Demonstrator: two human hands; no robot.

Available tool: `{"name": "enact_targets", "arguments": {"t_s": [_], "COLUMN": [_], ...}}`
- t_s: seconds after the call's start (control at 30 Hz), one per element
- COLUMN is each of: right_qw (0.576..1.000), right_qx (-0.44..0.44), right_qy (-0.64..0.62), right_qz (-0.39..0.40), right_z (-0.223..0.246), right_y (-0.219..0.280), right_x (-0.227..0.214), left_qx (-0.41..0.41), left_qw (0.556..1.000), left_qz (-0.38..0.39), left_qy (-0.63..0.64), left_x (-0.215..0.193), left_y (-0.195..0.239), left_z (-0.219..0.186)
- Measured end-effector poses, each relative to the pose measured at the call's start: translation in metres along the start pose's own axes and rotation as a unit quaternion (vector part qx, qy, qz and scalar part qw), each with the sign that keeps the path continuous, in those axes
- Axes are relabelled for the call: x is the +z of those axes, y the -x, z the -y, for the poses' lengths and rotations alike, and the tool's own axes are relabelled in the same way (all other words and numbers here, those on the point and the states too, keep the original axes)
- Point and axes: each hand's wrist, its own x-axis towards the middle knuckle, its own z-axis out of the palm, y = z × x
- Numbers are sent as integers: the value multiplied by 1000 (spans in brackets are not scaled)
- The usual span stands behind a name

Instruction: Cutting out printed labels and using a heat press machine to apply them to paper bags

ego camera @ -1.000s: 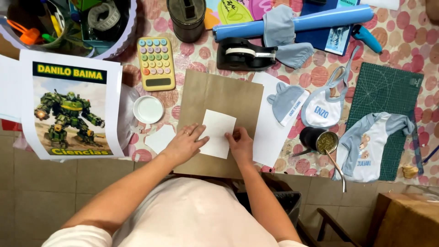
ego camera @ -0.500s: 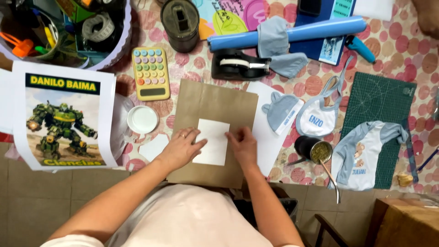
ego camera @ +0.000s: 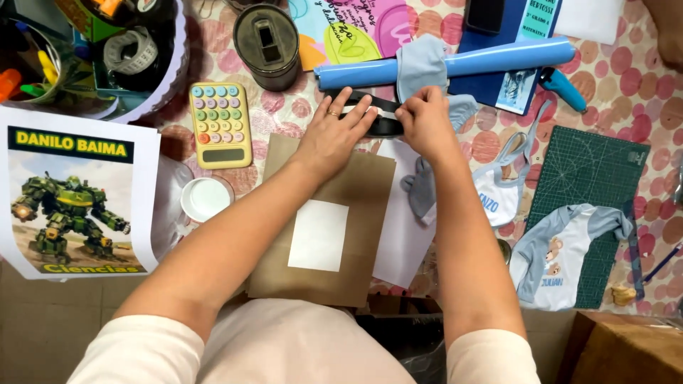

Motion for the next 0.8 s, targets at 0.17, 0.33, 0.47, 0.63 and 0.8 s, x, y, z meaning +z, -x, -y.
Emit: {"name": "enact_targets", "arguments": {"t_s": [0.17, 0.33, 0.47, 0.63, 0.8], "right_qw": [997, 988, 977, 993, 967], "right_qx": [43, 114, 131, 97, 113], "right_qy": [-2, 56, 149, -27, -222], "right_qz": [68, 92, 76, -55, -51], "right_z": [8, 37, -13, -30, 37], "right_y": [13, 26, 41, 101, 202], "right_x": [-52, -61, -4, 13, 36], "left_qx": [-3, 7, 5, 30, -13], "left_qw": [1000, 997, 998, 993, 998], "left_qz": [-16, -41, 25, -113, 14], "left_qy": [-17, -68, -64, 1, 63], "left_x": [7, 61, 48, 5, -11], "left_y": [-15, -17, -15, 16, 150], "left_z": [-13, -27, -25, -15, -14]}}
